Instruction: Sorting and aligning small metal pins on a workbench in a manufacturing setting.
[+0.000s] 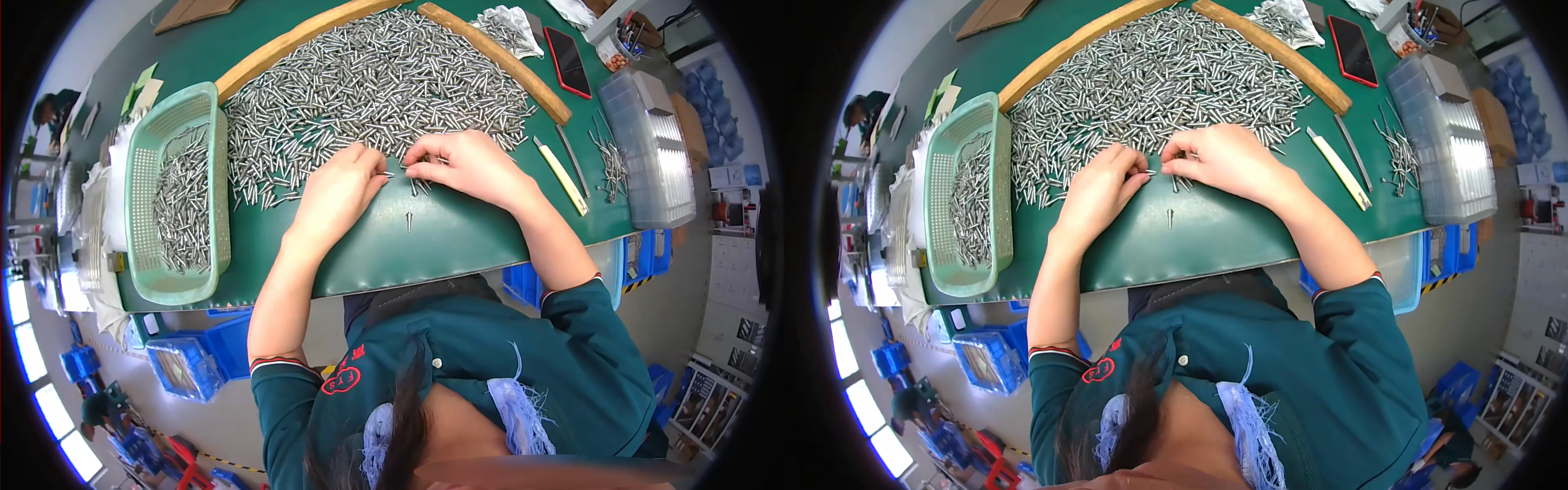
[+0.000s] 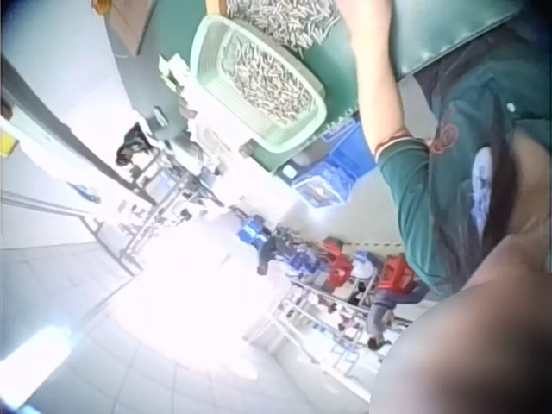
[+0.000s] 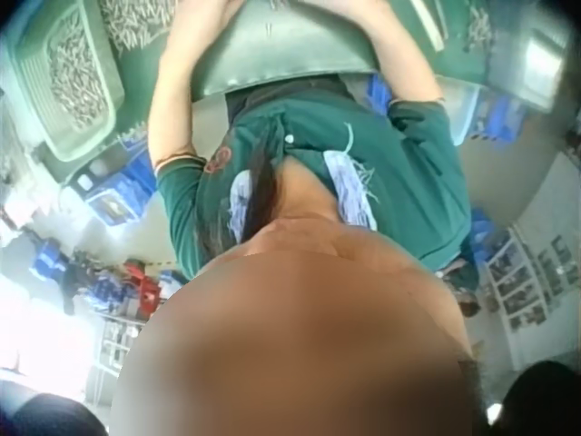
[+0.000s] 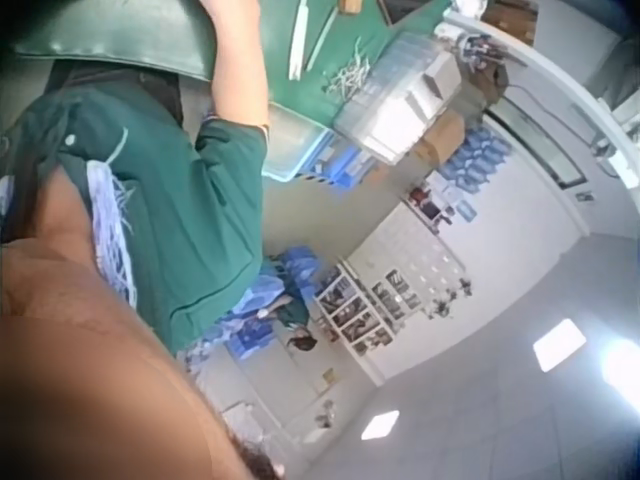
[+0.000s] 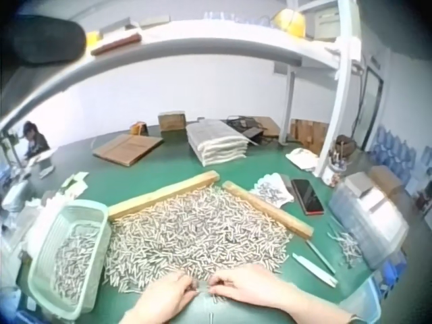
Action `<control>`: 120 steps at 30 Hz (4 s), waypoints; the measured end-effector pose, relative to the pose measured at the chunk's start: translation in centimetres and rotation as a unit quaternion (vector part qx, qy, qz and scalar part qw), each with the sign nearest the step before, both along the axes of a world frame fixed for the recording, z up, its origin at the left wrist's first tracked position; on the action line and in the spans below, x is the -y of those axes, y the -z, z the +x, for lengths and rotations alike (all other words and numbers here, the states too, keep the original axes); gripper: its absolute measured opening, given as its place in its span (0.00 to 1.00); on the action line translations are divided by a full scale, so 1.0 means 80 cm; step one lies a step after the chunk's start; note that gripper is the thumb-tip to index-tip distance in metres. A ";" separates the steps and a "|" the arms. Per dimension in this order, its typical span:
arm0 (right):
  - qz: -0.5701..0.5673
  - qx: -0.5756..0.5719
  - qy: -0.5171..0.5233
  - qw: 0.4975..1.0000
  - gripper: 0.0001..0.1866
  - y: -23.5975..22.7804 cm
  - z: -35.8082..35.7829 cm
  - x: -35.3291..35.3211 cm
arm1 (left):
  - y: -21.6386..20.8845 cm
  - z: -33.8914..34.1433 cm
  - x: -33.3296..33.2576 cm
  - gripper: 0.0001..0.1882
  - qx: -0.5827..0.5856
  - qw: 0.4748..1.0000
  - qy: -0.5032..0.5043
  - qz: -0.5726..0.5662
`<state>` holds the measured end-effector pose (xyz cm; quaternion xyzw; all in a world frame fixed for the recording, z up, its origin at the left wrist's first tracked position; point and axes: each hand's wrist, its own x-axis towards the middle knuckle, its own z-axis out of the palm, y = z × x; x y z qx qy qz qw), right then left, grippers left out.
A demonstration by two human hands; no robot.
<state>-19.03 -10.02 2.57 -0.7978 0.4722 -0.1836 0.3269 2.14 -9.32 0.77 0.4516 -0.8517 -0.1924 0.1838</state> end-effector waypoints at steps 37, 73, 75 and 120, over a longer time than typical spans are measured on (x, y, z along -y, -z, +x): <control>0.233 0.334 0.086 0.909 0.12 0.016 0.022 -0.006 | 0.003 -0.012 0.003 0.08 -0.497 0.800 -0.046 0.332; 0.564 0.518 0.090 0.636 0.18 0.016 0.020 -0.001 | 0.003 -0.016 -0.004 0.24 -0.266 0.964 0.021 0.016; 0.557 0.560 0.019 0.613 0.17 0.022 0.018 0.001 | 0.001 -0.012 -0.003 0.22 -0.275 0.961 0.026 -0.003; 0.208 0.356 0.070 0.908 0.09 0.016 0.022 -0.005 | 0.000 -0.006 0.005 0.08 -0.418 0.865 -0.085 0.265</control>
